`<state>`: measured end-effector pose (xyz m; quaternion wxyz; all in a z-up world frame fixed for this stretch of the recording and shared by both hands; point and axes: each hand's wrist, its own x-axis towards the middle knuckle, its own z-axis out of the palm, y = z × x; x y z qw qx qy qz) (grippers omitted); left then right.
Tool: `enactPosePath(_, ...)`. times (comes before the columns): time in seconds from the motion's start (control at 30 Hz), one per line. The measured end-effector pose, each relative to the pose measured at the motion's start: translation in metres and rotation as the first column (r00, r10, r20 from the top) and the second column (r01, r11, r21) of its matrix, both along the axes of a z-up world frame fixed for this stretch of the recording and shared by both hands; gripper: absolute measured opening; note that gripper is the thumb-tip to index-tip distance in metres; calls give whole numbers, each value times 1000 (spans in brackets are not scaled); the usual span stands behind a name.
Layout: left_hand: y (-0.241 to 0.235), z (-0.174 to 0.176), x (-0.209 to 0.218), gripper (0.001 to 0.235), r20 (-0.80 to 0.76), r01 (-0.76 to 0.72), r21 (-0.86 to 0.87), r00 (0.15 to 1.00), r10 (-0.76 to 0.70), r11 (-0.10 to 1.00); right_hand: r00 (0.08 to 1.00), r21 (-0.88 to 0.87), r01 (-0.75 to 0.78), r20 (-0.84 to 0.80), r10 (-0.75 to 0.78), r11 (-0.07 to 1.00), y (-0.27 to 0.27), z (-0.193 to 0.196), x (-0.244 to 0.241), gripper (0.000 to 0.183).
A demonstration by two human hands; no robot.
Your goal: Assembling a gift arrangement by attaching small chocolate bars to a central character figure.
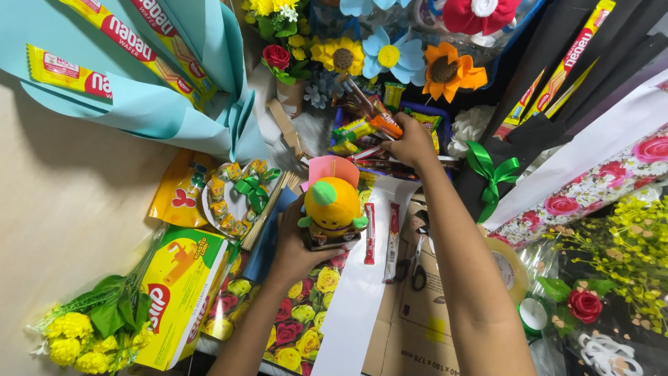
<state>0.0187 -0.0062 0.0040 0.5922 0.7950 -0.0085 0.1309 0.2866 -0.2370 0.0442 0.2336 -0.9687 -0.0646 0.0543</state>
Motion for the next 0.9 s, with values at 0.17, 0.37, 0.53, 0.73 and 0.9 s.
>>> enactPosePath(0.17, 2, 0, -2, 126, -12, 4, -15, 1000, -5, 1000, 987, 19, -13, 161, 10, 1000, -10, 15, -3, 45)
enactPosePath(0.37, 2, 8, -3, 126, -52, 2, -47, 999, -4, 999, 987, -59, -105, 120, 111, 993, -11, 18, -4, 41)
enactPosePath(0.53, 1, 6, -2, 126, -52, 4, -38, 999, -6, 999, 911, -139, -222, -381, 155, 965, 20, 47, -36, 102)
enactPosePath(0.73, 2, 11, -1, 126, -105, 18, -39, 994, -22, 999, 998, 123, 22, 57, -29, 992, -17, -37, 28, 44)
enactPosePath(0.9, 2, 8, -2, 125, -99, 5, -32, 995, -8, 999, 995, -233, -97, -57, 86, 968, -14, -41, 17, 35)
